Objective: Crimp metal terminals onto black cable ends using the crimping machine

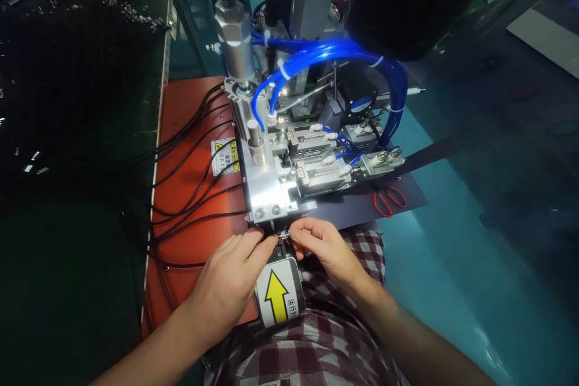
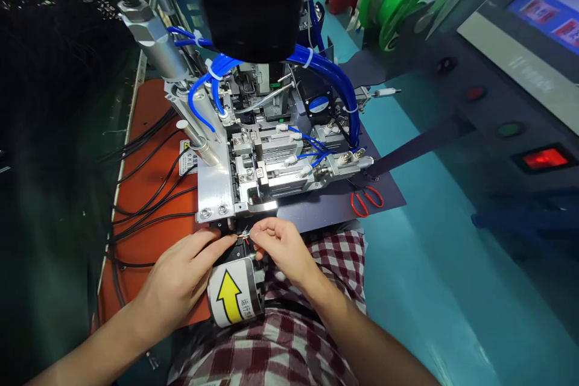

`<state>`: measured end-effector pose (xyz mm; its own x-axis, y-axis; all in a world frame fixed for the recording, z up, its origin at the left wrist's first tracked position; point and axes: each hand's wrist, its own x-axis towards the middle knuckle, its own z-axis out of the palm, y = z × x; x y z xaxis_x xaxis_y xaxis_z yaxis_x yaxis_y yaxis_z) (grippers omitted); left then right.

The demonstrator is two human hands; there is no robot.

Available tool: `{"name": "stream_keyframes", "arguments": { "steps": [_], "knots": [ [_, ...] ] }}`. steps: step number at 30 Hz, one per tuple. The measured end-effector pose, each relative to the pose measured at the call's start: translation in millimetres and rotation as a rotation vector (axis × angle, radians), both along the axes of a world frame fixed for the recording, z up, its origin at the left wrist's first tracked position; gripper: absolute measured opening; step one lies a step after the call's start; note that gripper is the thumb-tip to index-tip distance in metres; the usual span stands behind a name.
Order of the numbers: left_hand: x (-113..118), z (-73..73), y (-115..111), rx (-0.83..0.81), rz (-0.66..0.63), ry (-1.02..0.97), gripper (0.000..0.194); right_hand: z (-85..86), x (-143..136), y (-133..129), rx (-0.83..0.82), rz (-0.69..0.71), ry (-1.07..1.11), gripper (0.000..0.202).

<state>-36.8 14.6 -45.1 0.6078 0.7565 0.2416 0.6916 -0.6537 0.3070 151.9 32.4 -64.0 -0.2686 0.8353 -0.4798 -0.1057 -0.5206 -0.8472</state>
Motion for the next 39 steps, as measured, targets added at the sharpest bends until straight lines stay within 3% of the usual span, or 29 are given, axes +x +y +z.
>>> {"name": "stream_keyframes", "arguments": {
  "steps": [7,14,22,27,39],
  "knots": [
    [1.3,6.7,-0.8,0.052,0.037,0.082,0.031,1.0,-2.3,3.0,0.017,0.014,-0.080,0.010],
    [5.1,13.2,-0.8,0.140,0.076,0.186,0.032,2.6,-3.6,-0.9,0.168,0.034,-0.261,0.012],
    [7.1,13.7,-7.5,0.097,0.083,0.215,0.038,0.0,4.0,5.4,-0.020,0.087,-0.055,0.024],
    [10.2,15.7,-12.2,0.094,0.082,0.256,0.044,-2.7,2.1,3.3,-0.006,0.033,-0.026,0.027],
    [4.7,8.7,-13.7,0.087,0.082,0.216,0.045,0.5,-3.0,4.5,0.062,0.040,-0.091,0.011]
  ]
}}
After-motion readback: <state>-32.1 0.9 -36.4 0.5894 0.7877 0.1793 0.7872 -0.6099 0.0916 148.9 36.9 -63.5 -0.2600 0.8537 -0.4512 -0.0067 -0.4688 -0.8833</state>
